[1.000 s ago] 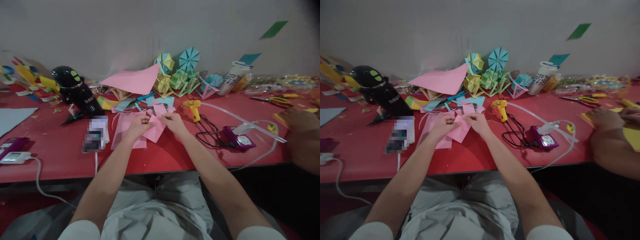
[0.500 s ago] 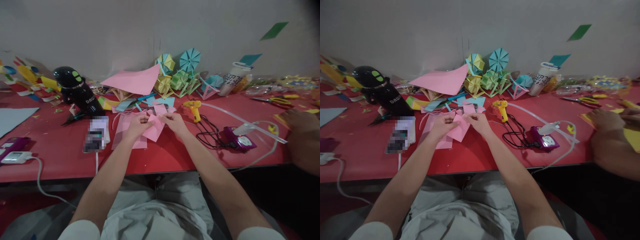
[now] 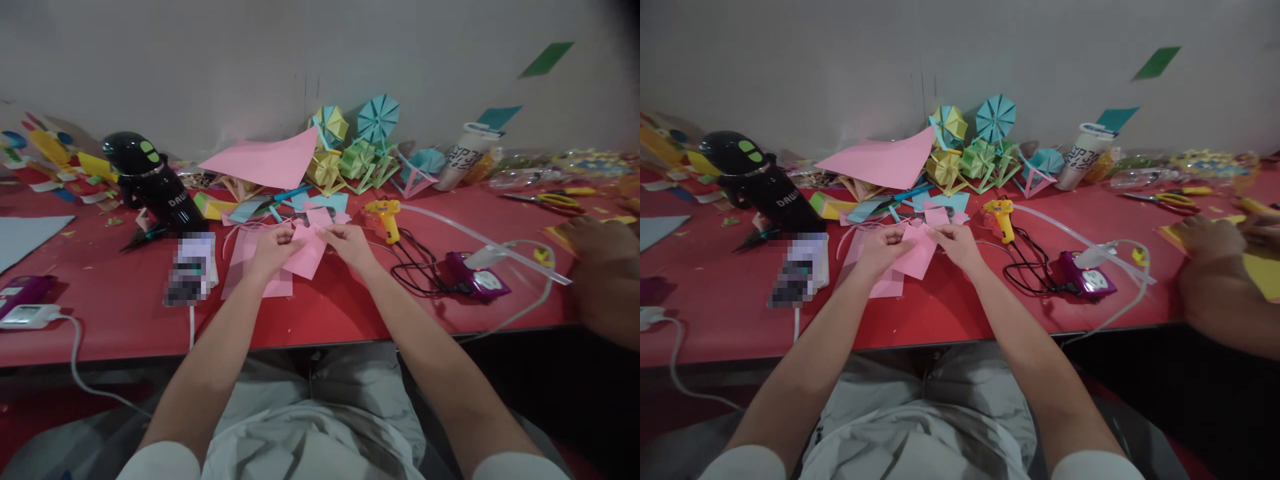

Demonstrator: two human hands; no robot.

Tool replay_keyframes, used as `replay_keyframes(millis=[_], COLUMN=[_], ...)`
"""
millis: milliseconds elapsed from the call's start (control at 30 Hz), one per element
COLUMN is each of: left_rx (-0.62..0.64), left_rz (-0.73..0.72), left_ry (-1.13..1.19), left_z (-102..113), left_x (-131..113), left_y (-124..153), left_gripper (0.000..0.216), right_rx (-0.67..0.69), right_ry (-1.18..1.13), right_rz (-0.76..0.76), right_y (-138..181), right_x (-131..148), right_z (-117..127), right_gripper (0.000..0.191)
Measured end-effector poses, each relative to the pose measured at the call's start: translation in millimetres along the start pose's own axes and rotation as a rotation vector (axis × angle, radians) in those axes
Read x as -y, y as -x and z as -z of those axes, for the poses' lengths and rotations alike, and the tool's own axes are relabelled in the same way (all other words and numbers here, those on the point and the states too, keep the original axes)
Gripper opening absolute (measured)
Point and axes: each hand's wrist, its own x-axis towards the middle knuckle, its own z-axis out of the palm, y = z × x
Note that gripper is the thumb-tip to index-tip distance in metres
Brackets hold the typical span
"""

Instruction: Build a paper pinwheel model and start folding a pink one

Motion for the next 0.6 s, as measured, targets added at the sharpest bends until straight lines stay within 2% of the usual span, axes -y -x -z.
replay_keyframes(millis=[100, 200, 300, 400, 500, 533, 600], left_rx=[-0.001, 0.038, 0.074, 0.046, -0.049, -0.075, -0.11], left_rz=[0.005, 0.008, 0.027, 0.084, 0.088, 0.073, 0.041], left_ry=[-0.012, -0.008, 0.026, 0.073, 0.101, 0.114, 0.127], left_z=[0, 0, -1, 0, 1, 2, 2], left_x=[-2, -4, -6, -4, 2, 4, 7], left_y=[2, 3, 4, 2, -2, -4, -6], left_gripper=[0.023, 0.022, 0.017, 0.013, 0.016, 0.017, 0.02], right_rx=[-0.007, -0.039, -0.051, -0.093, -0.18, -0.179, -0.094], right_ry=[0.019, 0.069, 0.084, 0.099, 0.214, 0.269, 0.367], right_rz=[0.02, 0.078, 0.075, 0.081, 0.225, 0.291, 0.403], right_y=[-1, -4, -6, -5, 0, 2, 6], right_x=[1, -3, -8, -9, -2, 1, 6], right_z=[1, 2, 3, 2, 0, -1, -2], right_gripper=[0.042, 0.041, 0.041, 0.041, 0.043, 0.041, 0.037])
